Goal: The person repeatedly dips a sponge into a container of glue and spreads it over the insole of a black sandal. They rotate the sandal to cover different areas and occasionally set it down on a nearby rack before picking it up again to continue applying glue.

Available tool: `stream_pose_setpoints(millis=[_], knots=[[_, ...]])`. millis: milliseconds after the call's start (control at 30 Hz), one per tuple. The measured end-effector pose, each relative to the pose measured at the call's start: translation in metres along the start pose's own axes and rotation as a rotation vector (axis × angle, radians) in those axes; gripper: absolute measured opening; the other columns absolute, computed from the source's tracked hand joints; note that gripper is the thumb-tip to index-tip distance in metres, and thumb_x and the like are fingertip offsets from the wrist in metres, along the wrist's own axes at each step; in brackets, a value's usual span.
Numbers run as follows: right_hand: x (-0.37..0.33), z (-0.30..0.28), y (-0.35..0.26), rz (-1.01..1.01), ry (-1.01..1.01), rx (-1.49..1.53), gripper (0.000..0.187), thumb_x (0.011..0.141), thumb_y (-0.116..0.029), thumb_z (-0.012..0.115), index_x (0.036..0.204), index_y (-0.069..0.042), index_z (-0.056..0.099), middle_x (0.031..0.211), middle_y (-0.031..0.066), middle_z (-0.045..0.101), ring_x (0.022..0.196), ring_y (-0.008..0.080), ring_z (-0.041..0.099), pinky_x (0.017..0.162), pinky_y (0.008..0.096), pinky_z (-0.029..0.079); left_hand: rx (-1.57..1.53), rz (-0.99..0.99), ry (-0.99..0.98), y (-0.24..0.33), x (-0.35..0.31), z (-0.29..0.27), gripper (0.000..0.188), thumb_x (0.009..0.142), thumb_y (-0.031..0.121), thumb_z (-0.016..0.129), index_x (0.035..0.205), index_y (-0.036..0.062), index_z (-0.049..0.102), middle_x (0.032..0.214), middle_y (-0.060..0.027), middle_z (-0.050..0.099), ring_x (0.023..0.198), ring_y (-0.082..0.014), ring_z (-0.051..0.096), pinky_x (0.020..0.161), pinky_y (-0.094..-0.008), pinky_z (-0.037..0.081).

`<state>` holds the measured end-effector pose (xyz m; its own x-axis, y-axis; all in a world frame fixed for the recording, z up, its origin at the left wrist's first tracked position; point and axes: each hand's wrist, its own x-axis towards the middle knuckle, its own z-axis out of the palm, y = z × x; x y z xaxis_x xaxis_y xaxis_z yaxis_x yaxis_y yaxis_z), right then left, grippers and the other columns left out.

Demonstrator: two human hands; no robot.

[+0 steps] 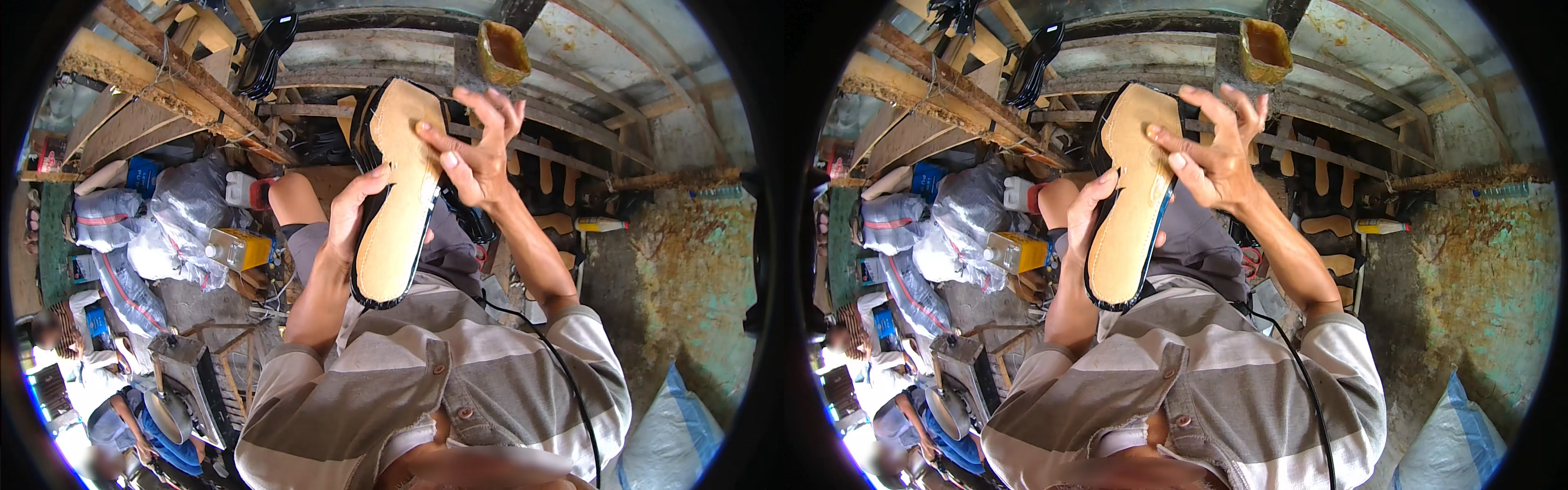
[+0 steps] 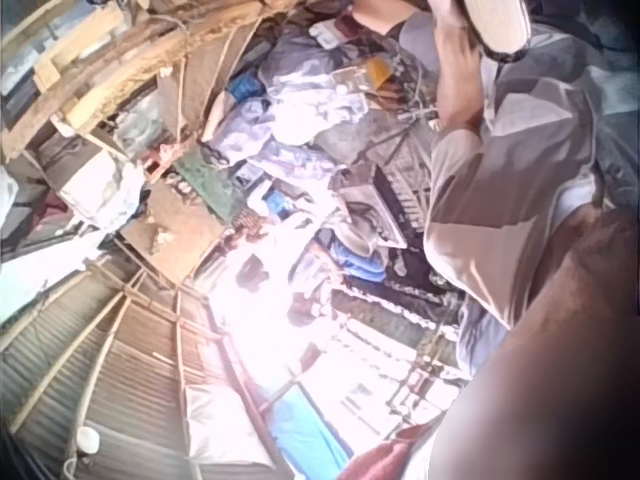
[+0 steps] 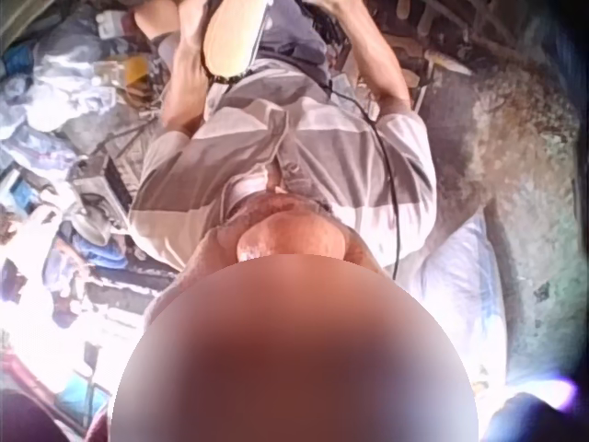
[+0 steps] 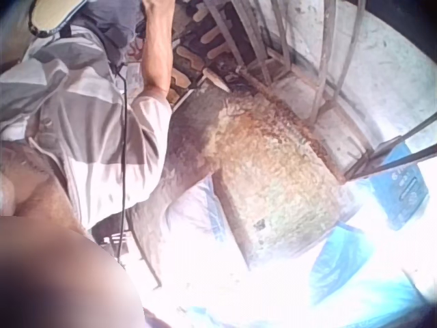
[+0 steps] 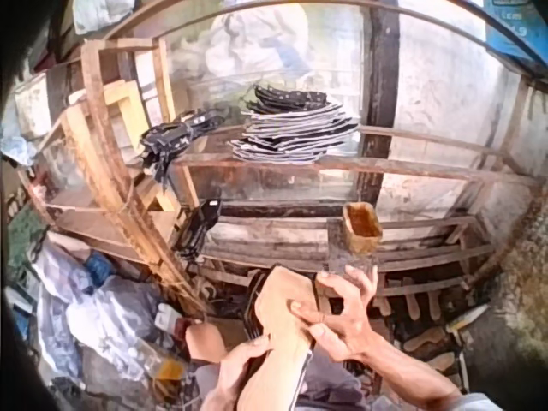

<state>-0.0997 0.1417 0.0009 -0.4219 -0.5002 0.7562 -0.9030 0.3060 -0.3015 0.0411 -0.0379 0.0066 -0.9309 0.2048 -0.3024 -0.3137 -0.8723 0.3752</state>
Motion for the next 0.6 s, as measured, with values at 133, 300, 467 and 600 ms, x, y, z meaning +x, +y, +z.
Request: stream_pose_setpoints(millis=[133, 300, 467, 600], knots=[[-0.038, 0.009, -0.017, 0.037, -0.073, 0.000, 0.036, 0.096, -0.040, 0.054, 0.109, -0.026, 0.083, 0.139, 0.0103, 0.057, 0.133, 0.0369, 0.035, 0.120, 0.0570, -0.004, 0.057, 0.087, -0.057, 0.006, 0.009, 0.003, 0.051, 0.095, 0.038, 0.057, 0.133, 0.0028, 0.057, 0.107, -0.0169, 0.071, 0.086, -0.0298, 0.072, 0.076, -0.0508, 0.063], [-0.065, -0.003, -0.071, -0.003, -0.073, -0.134, 0.043, 0.097, -0.045, 0.047, 0.111, -0.025, 0.082, 0.134, 0.0076, 0.058, 0.133, 0.0333, 0.036, 0.122, 0.0567, -0.003, 0.008, 0.181, 0.089, 0.010, 0.020, 0.001, 0.049, 0.098, 0.038, 0.057, 0.134, 0.0043, 0.057, 0.110, -0.0148, 0.072, 0.086, -0.0252, 0.073, 0.075, -0.0389, 0.062], [-0.043, -0.014, -0.087, -0.186, 0.135, -0.162, 0.039, 0.091, -0.050, 0.052, 0.103, -0.030, 0.084, 0.114, -0.0031, 0.062, 0.125, 0.0261, 0.042, 0.125, 0.0595, 0.000, 0.055, 0.059, -0.016, 0.012, 0.018, -0.003, 0.044, 0.097, 0.038, 0.059, 0.124, 0.0035, 0.063, 0.103, -0.0134, 0.072, 0.086, -0.0244, 0.071, 0.075, -0.0417, 0.061], [-0.029, 0.006, -0.058, -0.107, 0.182, -0.171, 0.035, 0.091, -0.046, 0.055, 0.096, -0.025, 0.082, 0.102, -0.0029, 0.063, 0.105, 0.0258, 0.047, 0.118, 0.0589, 0.009, -0.018, 0.167, 0.054, 0.005, 0.026, -0.005, 0.043, 0.098, 0.032, 0.060, 0.131, 0.0037, 0.060, 0.114, -0.0144, 0.071, 0.100, -0.0250, 0.071, 0.089, -0.0377, 0.058]])
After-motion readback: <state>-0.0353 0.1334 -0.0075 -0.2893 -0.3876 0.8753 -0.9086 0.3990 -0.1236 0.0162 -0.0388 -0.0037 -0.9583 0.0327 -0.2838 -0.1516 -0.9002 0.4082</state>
